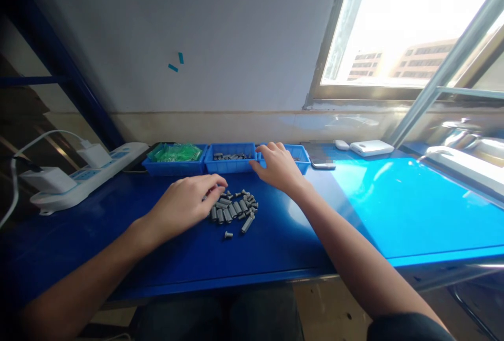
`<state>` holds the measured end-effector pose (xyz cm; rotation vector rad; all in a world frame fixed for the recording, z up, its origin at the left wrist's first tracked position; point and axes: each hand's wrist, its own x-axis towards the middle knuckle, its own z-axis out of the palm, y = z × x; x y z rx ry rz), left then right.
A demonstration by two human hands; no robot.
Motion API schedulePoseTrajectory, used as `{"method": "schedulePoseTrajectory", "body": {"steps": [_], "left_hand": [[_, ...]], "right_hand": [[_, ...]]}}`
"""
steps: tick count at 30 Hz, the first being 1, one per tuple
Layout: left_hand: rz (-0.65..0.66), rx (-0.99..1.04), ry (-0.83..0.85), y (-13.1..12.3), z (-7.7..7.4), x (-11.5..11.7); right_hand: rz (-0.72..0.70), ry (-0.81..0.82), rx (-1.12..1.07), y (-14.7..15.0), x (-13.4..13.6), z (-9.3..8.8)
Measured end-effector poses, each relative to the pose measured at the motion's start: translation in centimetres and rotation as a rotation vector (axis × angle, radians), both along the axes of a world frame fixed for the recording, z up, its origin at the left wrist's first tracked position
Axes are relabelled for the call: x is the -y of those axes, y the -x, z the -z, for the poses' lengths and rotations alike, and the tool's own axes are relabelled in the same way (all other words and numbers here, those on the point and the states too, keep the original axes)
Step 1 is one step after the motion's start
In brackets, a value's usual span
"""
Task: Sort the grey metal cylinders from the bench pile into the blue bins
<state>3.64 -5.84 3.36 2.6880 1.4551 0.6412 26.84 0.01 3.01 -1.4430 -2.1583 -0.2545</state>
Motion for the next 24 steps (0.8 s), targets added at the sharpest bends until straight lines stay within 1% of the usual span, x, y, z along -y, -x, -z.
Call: {"method": "schedulePoseTrajectory", "body": {"steps": [1, 3, 5, 6, 9, 12, 15, 19, 24], "left_hand": [[0.016, 0.013, 0.037, 0.4, -0.1, -1.1], [0.096, 0.032, 0.130, 1.1, -0.1, -3.0], [0.164, 0.017, 0.228, 1.4, 0.3, -4.1], [0.176, -0.003, 0.253, 1.5, 0.7, -4.4], [0.113, -0.071, 0.236, 1.2, 1.6, -4.4], [0.055, -0.093, 0.235, 1.1, 1.9, -4.3], [0.062, -0.082, 0.264, 1.4, 1.7, -4.6], [0.132, -0.089, 0.286, 2.2, 1.4, -5.2], [0.196, -0.116, 0.263, 2.3, 1.8, -5.5]], "right_hand": [[-0.023, 0.009, 0.003, 0.2, 0.2, 0.0], [-0.082, 0.033, 0.014, 0.7, 0.6, 0.2], [-0.154, 0.073, 0.033, 1.4, 1.0, 0.5], [-0.195, 0.101, 0.045, 1.8, 1.3, 0.7], [-0.317, 0.192, 0.088, 3.0, 2.0, 1.6], [-0.397, 0.255, 0.103, 4.0, 2.7, 2.3], [-0.423, 0.259, 0.084, 4.4, 3.0, 2.5], [-0.409, 0.228, 0.059, 4.2, 3.1, 2.2], [-0.379, 0.209, 0.030, 4.1, 2.8, 2.3]]}}
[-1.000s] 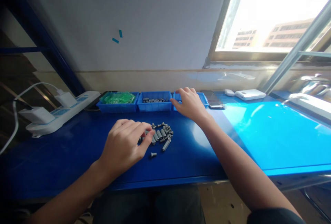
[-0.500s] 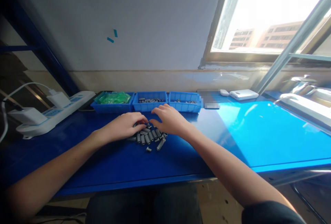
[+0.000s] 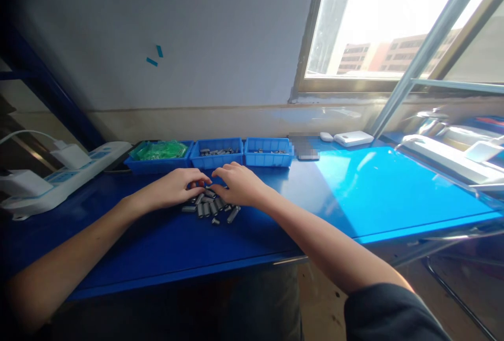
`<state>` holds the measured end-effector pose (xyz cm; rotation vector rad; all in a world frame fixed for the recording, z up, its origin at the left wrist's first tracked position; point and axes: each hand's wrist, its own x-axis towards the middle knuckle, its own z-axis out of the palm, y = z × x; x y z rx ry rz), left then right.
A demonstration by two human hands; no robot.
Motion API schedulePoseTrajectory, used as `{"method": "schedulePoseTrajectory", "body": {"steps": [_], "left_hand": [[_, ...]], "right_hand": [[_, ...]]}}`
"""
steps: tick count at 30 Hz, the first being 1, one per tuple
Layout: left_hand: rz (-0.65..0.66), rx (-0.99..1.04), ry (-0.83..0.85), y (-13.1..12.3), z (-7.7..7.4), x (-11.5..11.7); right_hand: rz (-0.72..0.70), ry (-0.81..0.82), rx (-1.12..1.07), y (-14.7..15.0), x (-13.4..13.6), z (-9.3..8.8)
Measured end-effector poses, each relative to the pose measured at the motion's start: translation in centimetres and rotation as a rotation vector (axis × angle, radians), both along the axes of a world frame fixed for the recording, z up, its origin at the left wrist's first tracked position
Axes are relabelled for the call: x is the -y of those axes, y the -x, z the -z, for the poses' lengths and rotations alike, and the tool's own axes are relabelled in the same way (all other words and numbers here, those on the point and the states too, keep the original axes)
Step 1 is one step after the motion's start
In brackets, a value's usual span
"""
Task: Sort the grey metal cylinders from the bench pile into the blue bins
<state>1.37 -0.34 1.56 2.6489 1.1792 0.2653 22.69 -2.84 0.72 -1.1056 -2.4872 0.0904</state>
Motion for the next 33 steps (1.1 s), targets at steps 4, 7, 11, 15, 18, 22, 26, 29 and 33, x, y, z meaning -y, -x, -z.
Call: {"method": "schedulePoseTrajectory", "body": {"steps": [4, 7, 11, 15, 18, 22, 26, 29, 33], "left_hand": [[-0.022, 0.027, -0.039, -0.3, 0.5, 0.2], [-0.097, 0.187, 0.015, -0.6, 0.7, 0.5], [-0.135, 0.484, 0.188, -0.9, 0.4, 1.0], [-0.079, 0.577, 0.251, -0.9, 0.2, 1.5], [-0.049, 0.482, 0.120, -0.8, 0.3, 1.3], [0.169, 0.208, 0.038, -0.6, 0.4, -0.1], [0.224, 0.102, 0.020, -0.7, 0.9, -1.4], [0.099, 0.219, 0.013, -0.7, 1.5, -1.3], [-0.068, 0.648, 0.230, -0.8, 1.4, -0.2]], "right_hand": [[-0.002, -0.002, -0.027, 0.4, -0.3, 0.5], [-0.026, -0.057, -0.078, 0.5, -0.6, 0.9], [-0.083, -0.202, -0.177, 0.5, -0.6, 1.1], [-0.111, -0.341, -0.213, 0.1, 0.1, -0.1], [0.038, -0.488, -0.265, -1.5, -0.2, -2.0], [0.571, -0.545, -0.209, -5.4, -2.2, -3.1], [0.672, -0.322, 0.016, -6.7, -3.2, -1.7], [0.413, -0.268, -0.075, -4.3, -2.4, -0.7], [0.020, -0.282, -0.124, -0.3, -0.5, -0.1]]}}
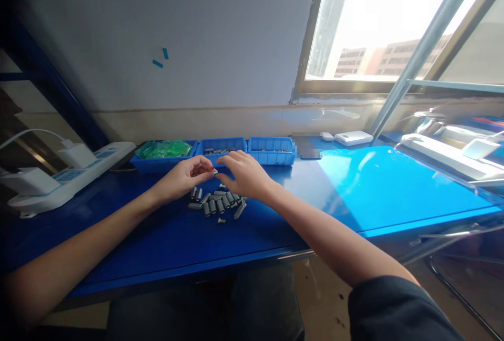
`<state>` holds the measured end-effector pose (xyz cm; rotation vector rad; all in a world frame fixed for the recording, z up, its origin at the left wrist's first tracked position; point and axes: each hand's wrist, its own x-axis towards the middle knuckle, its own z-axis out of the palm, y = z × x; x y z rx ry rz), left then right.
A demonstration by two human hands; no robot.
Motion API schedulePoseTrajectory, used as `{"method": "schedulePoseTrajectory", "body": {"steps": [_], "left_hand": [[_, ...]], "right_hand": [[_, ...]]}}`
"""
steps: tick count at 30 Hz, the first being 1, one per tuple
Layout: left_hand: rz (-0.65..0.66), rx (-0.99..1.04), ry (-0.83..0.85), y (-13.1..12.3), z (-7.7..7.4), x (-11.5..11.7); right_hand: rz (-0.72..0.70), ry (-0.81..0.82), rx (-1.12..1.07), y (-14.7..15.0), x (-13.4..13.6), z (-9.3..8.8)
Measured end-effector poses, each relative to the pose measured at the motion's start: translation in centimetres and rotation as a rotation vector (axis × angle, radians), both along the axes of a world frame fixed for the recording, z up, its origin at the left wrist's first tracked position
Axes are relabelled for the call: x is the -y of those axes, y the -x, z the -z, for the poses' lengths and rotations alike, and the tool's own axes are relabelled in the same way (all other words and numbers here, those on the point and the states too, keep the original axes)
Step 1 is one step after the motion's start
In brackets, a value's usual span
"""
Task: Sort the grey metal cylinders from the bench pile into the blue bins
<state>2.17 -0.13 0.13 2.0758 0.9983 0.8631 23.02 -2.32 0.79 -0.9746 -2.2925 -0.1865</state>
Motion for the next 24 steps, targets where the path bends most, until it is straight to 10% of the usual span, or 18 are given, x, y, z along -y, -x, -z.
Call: {"method": "schedulePoseTrajectory", "body": {"steps": [10, 17, 20, 24], "left_hand": [[0.052, 0.370, 0.302, -0.9, -0.7, 2.0], [0.057, -0.254, -0.177, -1.0, -0.5, 1.6], [0.105, -0.460, -0.236, -1.3, -0.6, 1.2], [0.001, -0.485, -0.232, -1.4, -0.5, 0.8]], "right_hand": [[0.045, -0.119, 0.020, 0.8, 1.7, -0.9], [0.470, -0.339, -0.311, -4.9, -0.1, -4.2], [0.720, -0.161, -0.130, -7.7, -1.9, -3.8], [0.552, 0.015, 0.050, -6.2, -2.0, -1.8]]}}
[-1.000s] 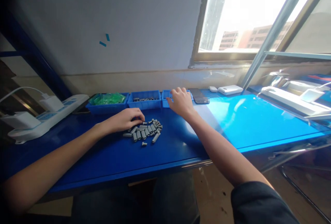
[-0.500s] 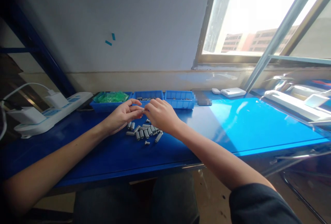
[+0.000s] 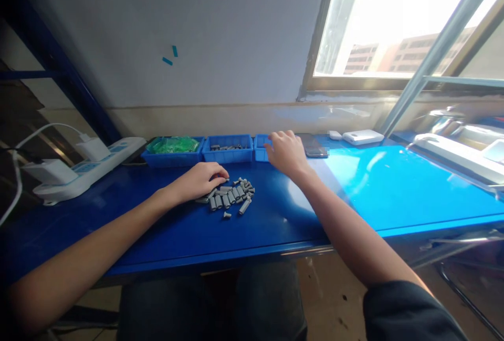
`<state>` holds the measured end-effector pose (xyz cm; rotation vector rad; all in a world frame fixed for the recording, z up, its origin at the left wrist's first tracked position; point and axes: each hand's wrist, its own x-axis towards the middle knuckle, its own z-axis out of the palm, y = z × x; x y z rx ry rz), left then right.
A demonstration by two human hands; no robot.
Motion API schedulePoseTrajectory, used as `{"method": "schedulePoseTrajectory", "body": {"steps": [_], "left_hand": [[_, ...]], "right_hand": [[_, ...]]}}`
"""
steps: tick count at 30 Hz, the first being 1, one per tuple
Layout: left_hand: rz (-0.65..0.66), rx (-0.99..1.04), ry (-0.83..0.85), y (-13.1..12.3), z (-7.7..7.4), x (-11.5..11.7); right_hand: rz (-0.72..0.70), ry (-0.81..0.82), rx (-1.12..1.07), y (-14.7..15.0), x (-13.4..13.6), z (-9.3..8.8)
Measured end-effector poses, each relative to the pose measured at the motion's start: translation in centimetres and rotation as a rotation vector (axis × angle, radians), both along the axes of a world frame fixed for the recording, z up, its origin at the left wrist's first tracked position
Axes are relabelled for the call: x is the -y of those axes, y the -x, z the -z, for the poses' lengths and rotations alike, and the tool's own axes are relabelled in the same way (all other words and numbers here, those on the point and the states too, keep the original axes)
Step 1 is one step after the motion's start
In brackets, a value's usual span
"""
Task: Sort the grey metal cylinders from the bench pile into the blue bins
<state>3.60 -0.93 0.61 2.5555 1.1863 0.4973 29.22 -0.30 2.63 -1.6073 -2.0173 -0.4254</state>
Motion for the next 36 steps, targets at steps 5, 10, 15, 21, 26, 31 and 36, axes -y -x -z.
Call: {"method": "schedulePoseTrajectory", "body": {"steps": [5, 10, 15, 21, 26, 31, 36], "left_hand": [[-0.056, 0.377, 0.256, 0.4, 0.0, 0.2], [-0.029, 0.698, 0.493, 0.4, -0.3, 1.1], [0.024, 0.744, 0.547, 0.0, -0.5, 1.7], [0.106, 0.148, 0.095, -2.0, -0.7, 1.4], [0.064, -0.051, -0.007, -3.8, -0.5, 0.7], [-0.010, -0.034, -0.012, -2.6, -0.4, 0.7], [-0.046, -0.040, 0.053, -0.7, -0.4, 0.3]], "right_hand": [[-0.532, 0.019, 0.017, 5.7, 2.5, 1.3], [-0.706, -0.035, -0.032, 6.9, 3.3, 2.0], [-0.662, -0.163, -0.108, 5.7, 3.4, 0.5], [-0.091, -0.356, -0.174, 0.3, 0.3, -1.3], [-0.074, -0.051, -0.103, 0.3, -0.3, 0.7], [-0.390, 0.207, -0.018, 4.8, 2.2, 1.3], [-0.460, 0.381, 0.123, 5.4, 3.1, 1.5]]}}
